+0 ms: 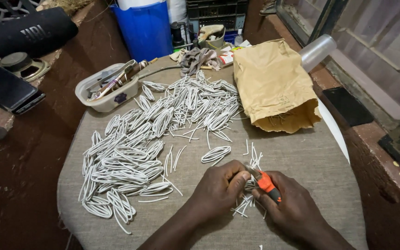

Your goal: Using hand-held wire cutters to cut individual strands of white wire from a large bundle.

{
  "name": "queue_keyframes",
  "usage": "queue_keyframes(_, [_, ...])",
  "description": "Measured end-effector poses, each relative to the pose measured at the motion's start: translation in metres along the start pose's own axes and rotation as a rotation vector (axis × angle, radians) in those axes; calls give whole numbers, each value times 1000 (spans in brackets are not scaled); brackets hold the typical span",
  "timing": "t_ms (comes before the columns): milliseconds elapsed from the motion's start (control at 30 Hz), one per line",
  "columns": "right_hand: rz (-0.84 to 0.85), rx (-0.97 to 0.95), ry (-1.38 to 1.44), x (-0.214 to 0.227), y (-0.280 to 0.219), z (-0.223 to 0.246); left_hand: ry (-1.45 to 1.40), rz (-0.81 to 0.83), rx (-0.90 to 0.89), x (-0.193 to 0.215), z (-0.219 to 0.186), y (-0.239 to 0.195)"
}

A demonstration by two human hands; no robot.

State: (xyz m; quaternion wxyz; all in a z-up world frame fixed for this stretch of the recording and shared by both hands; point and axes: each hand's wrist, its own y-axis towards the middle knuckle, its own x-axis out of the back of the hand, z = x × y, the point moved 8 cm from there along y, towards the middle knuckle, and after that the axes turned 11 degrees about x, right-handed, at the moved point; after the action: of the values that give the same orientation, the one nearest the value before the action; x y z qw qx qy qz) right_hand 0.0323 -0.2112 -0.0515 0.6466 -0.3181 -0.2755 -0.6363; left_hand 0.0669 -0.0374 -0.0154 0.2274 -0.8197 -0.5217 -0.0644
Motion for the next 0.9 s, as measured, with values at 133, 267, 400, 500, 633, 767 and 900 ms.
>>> queue_keyframes(133, [-25,-18,-65,-16,11,-25,130,-57,-60,0,4,3])
queue_keyframes(267, [-108,96,-70,-15,13,-22,153,-140,-226,-2,6,9])
queue_keyframes(400, [-47,95,-48,-8,8,-15,98,-121,-418,-7,3,7])
queue_keyframes(500, [-55,310,-21,-3,10,-9,137,-103,-466,-2,-5,4])
queue_keyframes(633, [69,238,90,0,17,-19,137,-122,-507,-5,-15,-8])
queue_keyframes(767, [23,305,44,3,18,-13,205,-149,-527,-7,-17,-5])
queue_keyframes(900, [15,349,-9,-4,18,-30,169,-142,-486,-7,-11,-1])
